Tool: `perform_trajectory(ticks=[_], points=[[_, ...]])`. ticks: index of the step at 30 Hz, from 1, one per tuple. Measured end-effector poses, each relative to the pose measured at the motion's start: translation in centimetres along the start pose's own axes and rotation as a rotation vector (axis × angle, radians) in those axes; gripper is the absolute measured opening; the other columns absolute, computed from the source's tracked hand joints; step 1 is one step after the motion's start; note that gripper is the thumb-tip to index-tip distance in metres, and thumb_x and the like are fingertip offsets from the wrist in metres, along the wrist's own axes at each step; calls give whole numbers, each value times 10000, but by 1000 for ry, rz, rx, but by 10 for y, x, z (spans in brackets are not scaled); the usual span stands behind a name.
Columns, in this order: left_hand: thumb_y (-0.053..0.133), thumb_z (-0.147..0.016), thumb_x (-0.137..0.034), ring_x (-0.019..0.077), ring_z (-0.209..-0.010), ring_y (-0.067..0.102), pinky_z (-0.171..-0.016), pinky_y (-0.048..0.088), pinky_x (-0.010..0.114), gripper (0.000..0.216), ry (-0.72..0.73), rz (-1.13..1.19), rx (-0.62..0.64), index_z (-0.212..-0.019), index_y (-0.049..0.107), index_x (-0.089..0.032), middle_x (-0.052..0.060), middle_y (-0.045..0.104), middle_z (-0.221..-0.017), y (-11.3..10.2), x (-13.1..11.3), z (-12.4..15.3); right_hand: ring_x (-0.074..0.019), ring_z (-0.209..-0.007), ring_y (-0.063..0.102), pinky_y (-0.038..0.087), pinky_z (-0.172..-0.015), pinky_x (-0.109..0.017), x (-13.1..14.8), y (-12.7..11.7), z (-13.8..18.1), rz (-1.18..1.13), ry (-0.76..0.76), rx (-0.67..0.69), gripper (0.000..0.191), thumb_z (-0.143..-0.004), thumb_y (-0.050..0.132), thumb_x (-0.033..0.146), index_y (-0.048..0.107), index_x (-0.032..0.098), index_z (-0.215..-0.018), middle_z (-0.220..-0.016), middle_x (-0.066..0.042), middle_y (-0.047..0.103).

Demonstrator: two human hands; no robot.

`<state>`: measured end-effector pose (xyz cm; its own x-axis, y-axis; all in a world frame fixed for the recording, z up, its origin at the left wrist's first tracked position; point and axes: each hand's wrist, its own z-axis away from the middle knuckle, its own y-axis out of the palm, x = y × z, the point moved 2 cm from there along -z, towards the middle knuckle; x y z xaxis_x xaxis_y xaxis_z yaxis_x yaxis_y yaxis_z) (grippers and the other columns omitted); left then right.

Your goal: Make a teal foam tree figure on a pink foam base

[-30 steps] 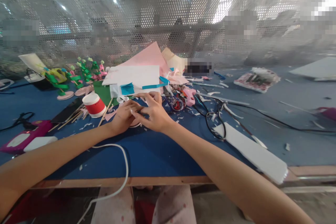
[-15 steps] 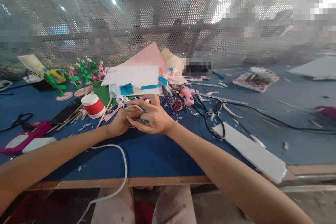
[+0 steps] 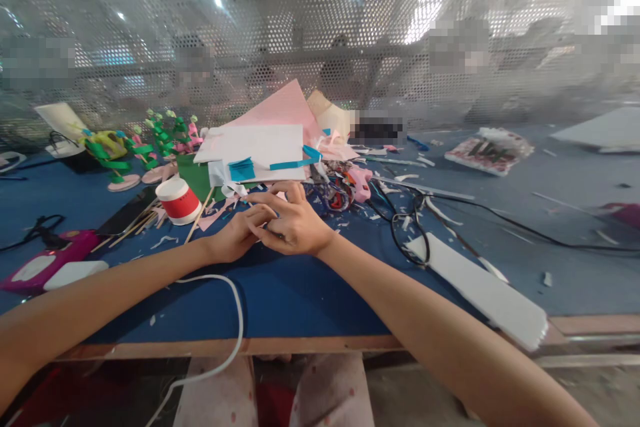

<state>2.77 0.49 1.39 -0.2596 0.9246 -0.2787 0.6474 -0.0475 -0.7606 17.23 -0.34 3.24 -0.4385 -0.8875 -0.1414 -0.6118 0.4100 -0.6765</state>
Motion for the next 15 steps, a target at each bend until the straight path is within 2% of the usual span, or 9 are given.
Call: perform_trajectory(ticks=[3, 8, 13, 15], points=[[323, -880, -155, 146, -819, 543, -722, 484, 286, 136, 47, -47, 0, -866, 458, -157, 81, 568, -853, 4, 1, 3, -268, -1030, 417, 351, -837, -492, 0, -1, 1, -2, 0, -32, 338, -817, 448, 299, 631, 222, -544, -1159, -33, 601], [313, -876, -179, 152, -802, 527, -719, 480, 302, 105, 89, -103, 42, -876, 418, -171, 62, 544, -840, 10, 5, 6, -264, -1019, 417, 330, -856, -498, 1, 0, 1, -17, 0, 24, 312, -807, 461, 347, 633, 233, -573, -1174, -21, 582], [321, -880, -191, 142, -794, 525, -711, 481, 291, 88, 120, -83, 29, -872, 406, -172, 59, 538, -844, 9, 4, 5, -251, -996, 412, 351, -816, -471, 6, -3, 1, 49, -82, -97, 278, -799, 482, 303, 616, 222, -569, -1161, -28, 585], [323, -878, -190, 139, -801, 525, -715, 483, 289, 88, 110, -67, 40, -874, 409, -173, 58, 538, -848, 8, 3, 4, -253, -995, 408, 354, -813, -472, 7, -4, 0, 58, -80, -106, 284, -799, 477, 296, 608, 219, -559, -1145, -39, 591]])
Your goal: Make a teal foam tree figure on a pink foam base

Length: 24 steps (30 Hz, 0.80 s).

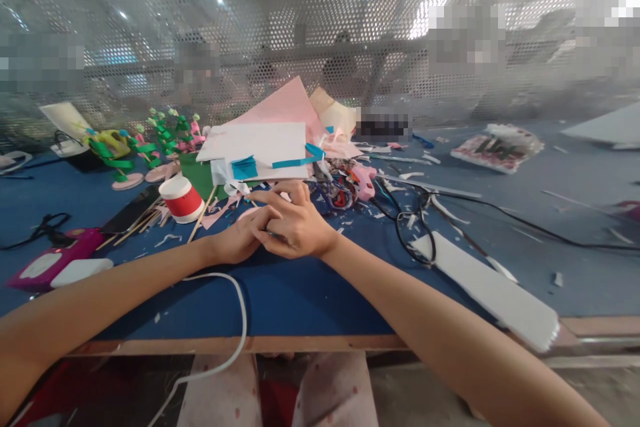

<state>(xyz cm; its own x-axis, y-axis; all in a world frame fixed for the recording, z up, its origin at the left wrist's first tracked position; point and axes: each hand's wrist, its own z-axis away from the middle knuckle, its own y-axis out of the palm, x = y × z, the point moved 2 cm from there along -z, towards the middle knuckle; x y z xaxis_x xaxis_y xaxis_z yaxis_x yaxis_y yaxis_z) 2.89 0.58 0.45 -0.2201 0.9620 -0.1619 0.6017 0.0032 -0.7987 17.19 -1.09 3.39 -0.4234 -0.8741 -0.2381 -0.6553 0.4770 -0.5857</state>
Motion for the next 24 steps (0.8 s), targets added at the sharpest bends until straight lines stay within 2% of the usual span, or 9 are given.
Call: perform_trajectory(ticks=[6, 10, 15, 19, 24], points=[[290, -873, -185, 151, -766, 535, -669, 485, 288, 125, 23, -74, -45, -850, 412, -185, 62, 550, -807, -3, -2, 0, -279, -1028, 412, 331, -859, -520, -1, 2, -1, -115, 134, 122, 285, -789, 480, 360, 609, 223, -575, -1151, -31, 585], [267, -882, -198, 136, -672, 516, -591, 466, 254, 155, 54, -165, -100, -805, 400, -193, 46, 534, -724, -5, -4, 0, -285, -1046, 415, 307, -880, -535, -2, 3, 0, -156, 183, 133, 319, -798, 459, 400, 602, 235, -567, -1130, -28, 590], [284, -886, -207, 114, -585, 503, -507, 422, 224, 134, 24, -221, -121, -807, 390, -181, 23, 524, -677, -7, -5, -2, -289, -1041, 422, 300, -864, -536, -2, 4, 1, -134, 174, 91, 321, -793, 462, 407, 599, 234, -561, -1156, -17, 578], [319, -869, -182, 113, -525, 494, -469, 390, 219, 94, 19, -255, -117, -803, 386, -176, 5, 510, -621, -8, -5, -2, -285, -1024, 427, 309, -852, -532, 0, 4, 0, -118, 178, 108, 332, -801, 438, 409, 595, 236, -565, -1127, -14, 589], [327, -872, -181, 110, -492, 479, -470, 378, 221, 94, 54, -295, -188, -801, 389, -182, -3, 511, -601, -11, -8, -3, -272, -1016, 424, 334, -839, -502, 3, 0, -1, -64, 132, 70, 306, -811, 442, 383, 608, 233, -603, -1099, -33, 600]])
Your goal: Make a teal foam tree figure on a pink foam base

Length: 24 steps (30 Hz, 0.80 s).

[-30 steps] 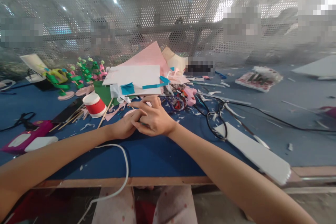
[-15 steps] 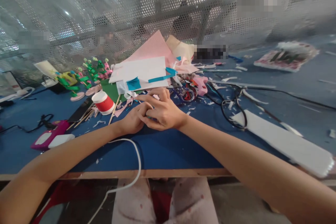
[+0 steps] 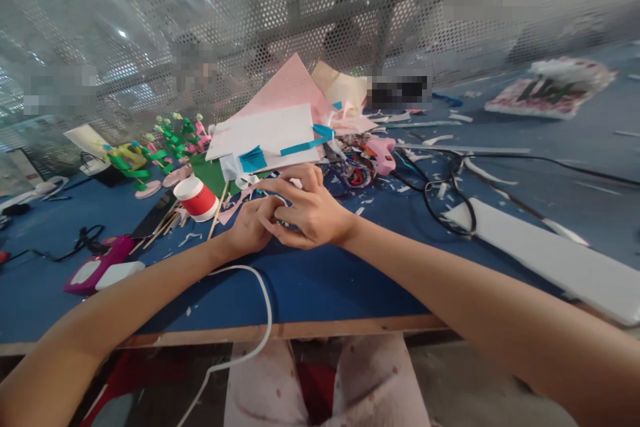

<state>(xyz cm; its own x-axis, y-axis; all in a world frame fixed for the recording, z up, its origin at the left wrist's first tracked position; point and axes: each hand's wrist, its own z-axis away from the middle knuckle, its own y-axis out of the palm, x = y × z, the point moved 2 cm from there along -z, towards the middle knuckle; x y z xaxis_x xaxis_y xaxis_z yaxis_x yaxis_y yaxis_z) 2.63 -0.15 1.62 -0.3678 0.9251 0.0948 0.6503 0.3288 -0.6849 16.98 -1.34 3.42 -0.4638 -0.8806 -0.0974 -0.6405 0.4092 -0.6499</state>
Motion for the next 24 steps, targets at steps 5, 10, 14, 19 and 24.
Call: perform_trajectory(ticks=[5, 10, 14, 19, 24], points=[[323, -870, -162, 115, -504, 481, -489, 387, 227, 110, 28, -73, -34, -804, 409, -180, 10, 535, -605, 0, 3, -1, -260, -1036, 408, 325, -857, -476, -3, 2, 2, 24, -20, 11, 289, -818, 445, 371, 618, 234, -632, -1144, -19, 573], [306, -876, -136, 148, -647, 544, -597, 440, 267, 174, -38, -134, -22, -865, 480, -151, 49, 590, -692, 0, 8, 1, -254, -1048, 389, 294, -850, -452, -12, 5, 6, 111, -76, -73, 278, -834, 425, 323, 653, 218, -715, -1174, -49, 532], [370, -878, -148, 206, -997, 517, -852, 436, 352, 203, -115, -194, -38, -984, 542, -143, 90, 640, -893, 0, 11, 2, -246, -1060, 360, 269, -880, -440, -27, 5, 7, 232, -123, -30, 243, -824, 452, 347, 659, 232, -766, -1188, -41, 528], [451, -855, -169, 231, -1111, 439, -955, 373, 414, 235, -230, -237, -8, -1050, 582, -174, 66, 639, -1032, 6, 18, 5, -237, -1062, 339, 253, -921, -426, -39, 11, 10, 349, -195, -14, 224, -809, 489, 385, 644, 225, -788, -1186, -40, 547], [446, -875, -207, 211, -1043, 502, -964, 331, 436, 222, -199, -275, -21, -1014, 618, -191, 39, 673, -936, 8, 19, 8, -247, -1053, 335, 277, -892, -433, -35, 19, 18, 303, -153, -19, 230, -799, 494, 387, 658, 226, -798, -1162, -60, 535]])
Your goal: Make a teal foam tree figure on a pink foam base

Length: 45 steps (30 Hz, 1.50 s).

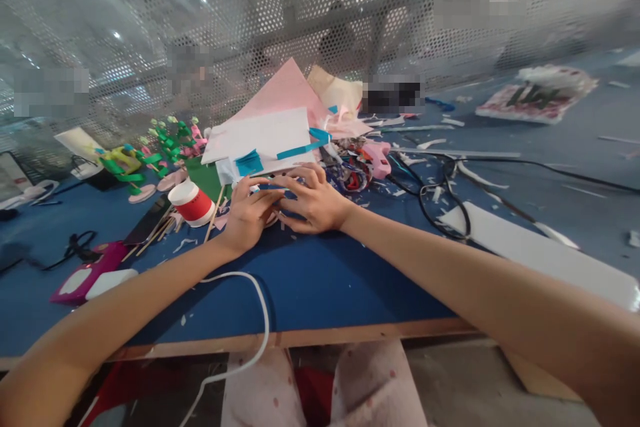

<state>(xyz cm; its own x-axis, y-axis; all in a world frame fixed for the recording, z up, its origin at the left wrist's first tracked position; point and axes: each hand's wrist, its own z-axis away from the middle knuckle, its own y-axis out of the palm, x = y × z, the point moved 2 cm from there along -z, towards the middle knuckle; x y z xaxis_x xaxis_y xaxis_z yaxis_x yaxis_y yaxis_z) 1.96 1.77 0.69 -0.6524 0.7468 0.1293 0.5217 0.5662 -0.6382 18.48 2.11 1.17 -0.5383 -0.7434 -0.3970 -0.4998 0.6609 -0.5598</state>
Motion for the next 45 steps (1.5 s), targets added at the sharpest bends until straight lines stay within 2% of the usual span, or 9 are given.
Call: perform_trajectory(ticks=[4, 10, 14, 18, 21, 24, 28, 39, 45], points=[[452, -877, -207, 196, -972, 531, -945, 318, 414, 213, 63, -10, -19, -998, 627, -203, 10, 691, -880, -4, -3, -1, -254, -1045, 339, 279, -878, -452, -1, 0, 3, -32, 10, 18, 209, -801, 499, 369, 663, 244, -771, -1108, -56, 537], [446, -880, -206, 183, -876, 548, -793, 370, 338, 208, 45, -13, -50, -955, 636, -170, 24, 693, -794, -8, -5, -5, -263, -1057, 339, 317, -854, -459, -6, -5, -2, -104, 27, 83, 229, -837, 466, 344, 672, 252, -795, -1140, -67, 498], [421, -883, -192, 196, -908, 540, -818, 379, 343, 223, 29, -22, -10, -941, 630, -139, 56, 681, -820, -7, -6, -5, -263, -1022, 354, 331, -820, -458, -3, -8, -5, -112, 91, 126, 265, -856, 443, 338, 670, 223, -781, -1125, -85, 497], [426, -882, -228, 201, -970, 514, -867, 393, 350, 240, -20, 63, 38, -1015, 609, -147, 69, 669, -938, -7, -5, -5, -264, -994, 360, 344, -791, -451, -2, -9, -6, -182, 139, 123, 327, -873, 389, 354, 664, 191, -801, -1128, -118, 473], [427, -883, -224, 200, -1001, 502, -891, 397, 351, 265, 2, 93, 35, -1077, 586, -142, 76, 663, -997, -7, -6, -4, -258, -984, 361, 345, -802, -448, -2, -10, -6, -259, 155, 109, 354, -877, 368, 356, 660, 177, -786, -1116, -127, 460], [420, -885, -207, 198, -977, 512, -874, 408, 349, 286, 31, 80, 34, -1121, 567, -141, 72, 673, -932, -7, -7, -3, -252, -980, 366, 337, -819, -446, -1, -10, -6, -319, 157, 94, 361, -876, 367, 356, 657, 169, -767, -1099, -127, 461], [396, -888, -188, 198, -951, 521, -868, 414, 346, 280, 44, 55, 46, -1087, 584, -132, 77, 672, -898, -6, -8, -2, -253, -999, 378, 329, -840, -448, -2, -9, -5, -364, 125, 90, 350, -870, 386, 360, 662, 163, -781, -1103, -132, 461], [369, -893, -259, 218, -936, 528, -833, 418, 358, 302, 41, 30, 83, -1065, 578, -126, 103, 647, -910, -8, -9, -5, -264, -1017, 374, 321, -851, -470, 0, -9, -5, -308, 164, 89, 335, -862, 391, 354, 672, 182, -795, -1128, -123, 476], [343, -890, -190, 209, -923, 542, -845, 412, 359, 276, 73, -2, 73, -995, 592, -132, 92, 653, -865, -8, -8, -4, -263, -1016, 371, 310, -840, -463, 1, -9, -4, -319, 128, 89, 357, -872, 369, 369, 673, 188, -828, -1127, -121, 473]])
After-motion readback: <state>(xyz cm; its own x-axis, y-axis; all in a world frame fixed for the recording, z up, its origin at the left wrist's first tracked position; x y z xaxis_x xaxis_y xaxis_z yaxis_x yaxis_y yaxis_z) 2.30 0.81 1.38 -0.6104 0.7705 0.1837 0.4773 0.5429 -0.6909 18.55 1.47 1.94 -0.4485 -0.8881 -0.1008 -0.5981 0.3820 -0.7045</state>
